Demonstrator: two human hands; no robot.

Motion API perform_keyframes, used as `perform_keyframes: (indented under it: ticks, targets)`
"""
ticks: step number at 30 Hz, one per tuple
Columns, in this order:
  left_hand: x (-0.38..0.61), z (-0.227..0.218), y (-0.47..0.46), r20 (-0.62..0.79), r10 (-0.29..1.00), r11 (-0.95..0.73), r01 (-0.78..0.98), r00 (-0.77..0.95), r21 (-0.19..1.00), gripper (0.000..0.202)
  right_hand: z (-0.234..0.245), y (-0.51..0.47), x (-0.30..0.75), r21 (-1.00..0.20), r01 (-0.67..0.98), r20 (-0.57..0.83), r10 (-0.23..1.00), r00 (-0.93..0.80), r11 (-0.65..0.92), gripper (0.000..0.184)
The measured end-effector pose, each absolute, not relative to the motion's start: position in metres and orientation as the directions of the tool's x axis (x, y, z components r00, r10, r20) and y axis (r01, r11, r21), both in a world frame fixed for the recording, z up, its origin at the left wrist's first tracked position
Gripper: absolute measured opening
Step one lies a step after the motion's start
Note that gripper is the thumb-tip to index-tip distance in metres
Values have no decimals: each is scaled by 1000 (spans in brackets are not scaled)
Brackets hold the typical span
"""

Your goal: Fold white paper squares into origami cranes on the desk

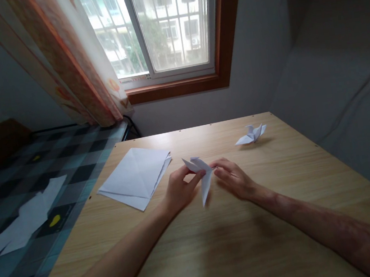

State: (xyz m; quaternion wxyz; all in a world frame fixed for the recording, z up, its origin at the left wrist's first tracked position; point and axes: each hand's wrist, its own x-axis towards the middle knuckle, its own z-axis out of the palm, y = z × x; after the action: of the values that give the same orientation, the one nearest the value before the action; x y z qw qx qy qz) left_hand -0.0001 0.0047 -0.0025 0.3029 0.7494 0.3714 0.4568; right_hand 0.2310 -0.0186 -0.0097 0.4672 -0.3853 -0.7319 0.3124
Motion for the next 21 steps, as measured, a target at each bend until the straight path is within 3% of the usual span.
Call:
perform_keyframes:
  ticks: [4,9,16,21]
  targets:
    - [-1,-4,2,516,780,-617,302,354,726,18,-7,-24,221,-779,393,451,872,-190,489,22]
    - [-3,-4,5,456,846,-523,264,276,810,27,-5,-25,221,-766,409,454,868,-200,495,11]
    - [-3,0,16,347,871,-365,-15,348,931,35,-2,-32,221,-883,272,252,874,-416,383,41]
    - [-3,3,15,195,841,-177,-83,504,981,42,-5,-28,222,-751,307,400,772,-494,585,51]
